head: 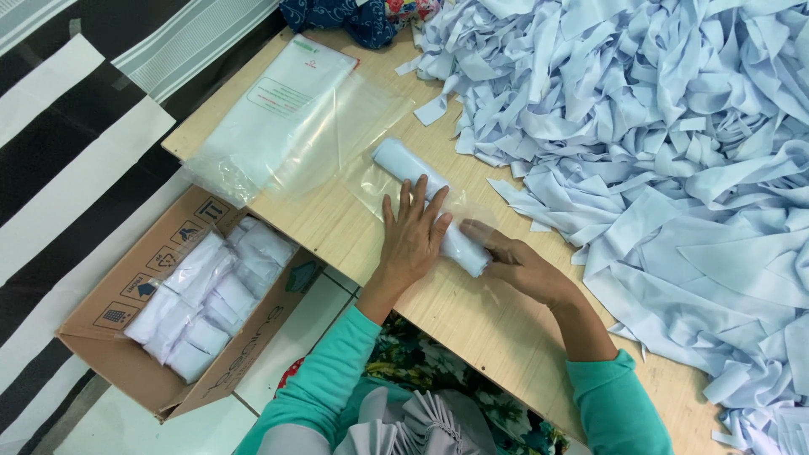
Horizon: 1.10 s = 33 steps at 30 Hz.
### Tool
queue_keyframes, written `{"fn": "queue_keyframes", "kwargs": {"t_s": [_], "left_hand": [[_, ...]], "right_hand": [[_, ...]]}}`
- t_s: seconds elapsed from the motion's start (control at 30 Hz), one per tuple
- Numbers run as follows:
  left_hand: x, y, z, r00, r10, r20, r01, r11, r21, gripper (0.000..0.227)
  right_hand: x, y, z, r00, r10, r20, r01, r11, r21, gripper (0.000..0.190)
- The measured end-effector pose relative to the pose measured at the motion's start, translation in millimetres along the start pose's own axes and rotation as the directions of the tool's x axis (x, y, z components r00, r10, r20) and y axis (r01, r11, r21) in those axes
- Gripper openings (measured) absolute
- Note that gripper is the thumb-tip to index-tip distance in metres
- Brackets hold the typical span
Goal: The person folds a white cloth into a compact roll, places it into a clear plastic bag, and puts the bagged roll into a cardboard box. The person repeats this process with another cloth.
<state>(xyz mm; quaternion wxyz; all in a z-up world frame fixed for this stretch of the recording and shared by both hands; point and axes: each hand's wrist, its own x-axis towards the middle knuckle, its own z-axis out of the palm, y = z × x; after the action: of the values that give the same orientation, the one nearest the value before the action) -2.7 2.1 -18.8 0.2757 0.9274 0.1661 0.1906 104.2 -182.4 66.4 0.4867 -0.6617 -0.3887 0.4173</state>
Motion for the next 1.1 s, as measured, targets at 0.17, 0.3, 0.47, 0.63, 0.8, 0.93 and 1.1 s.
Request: {"fn": "queue_keyframes", "kwargs": {"t_s": [0.17,0.3,0.47,0.63,0.8,0.93,1.1], "left_hand": [[0.8,-9.8,5.3,1.000,-0.026,0.007,0.026,0.997,-0.078,0.065],[-0.3,-5.6,0.6,1.000,-0.006,-0.018,0.005,0.997,-0.071,0.066],[0.1,-2.6,-2.4,1.000,0.015,-0.005,-0.015,0.996,-0.093,0.064],[-0.8,-4.9,5.0,0.998,0.065,0.017,-0.063,0.992,-0.107,0.061],[1.0,-7.0,4.7,0.996,0.084,0.005,-0.081,0.975,-0.205,0.066],[1.2,-8.2,4.9,0.997,0.080,-0.005,-0.079,0.973,-0.216,0.064],[0.6,-11.4,7.7,0.997,0.064,-0.035,-0.071,0.958,-0.276,0.064]], "right_hand": [[5.1,24.1,2.6,0.995,-0.079,-0.067,0.070,0.989,-0.129,0.062],[18.2,38.1,14.9,0.950,-0.182,-0.253,0.072,0.918,-0.391,0.048],[37.3,53.8,25.4,0.893,-0.213,-0.397,0.036,0.912,-0.410,0.039],[58.1,81.2,40.6,0.857,-0.266,-0.441,-0.079,0.777,-0.624,0.023],[71.9,99.0,44.6,0.841,-0.392,-0.373,-0.110,0.550,-0.828,0.011],[66.7,66.4,54.5,0.848,-0.400,-0.347,-0.113,0.504,-0.856,0.011],[64.7,57.6,48.0,0.778,-0.553,-0.298,-0.015,0.458,-0.889,0.020]]}}
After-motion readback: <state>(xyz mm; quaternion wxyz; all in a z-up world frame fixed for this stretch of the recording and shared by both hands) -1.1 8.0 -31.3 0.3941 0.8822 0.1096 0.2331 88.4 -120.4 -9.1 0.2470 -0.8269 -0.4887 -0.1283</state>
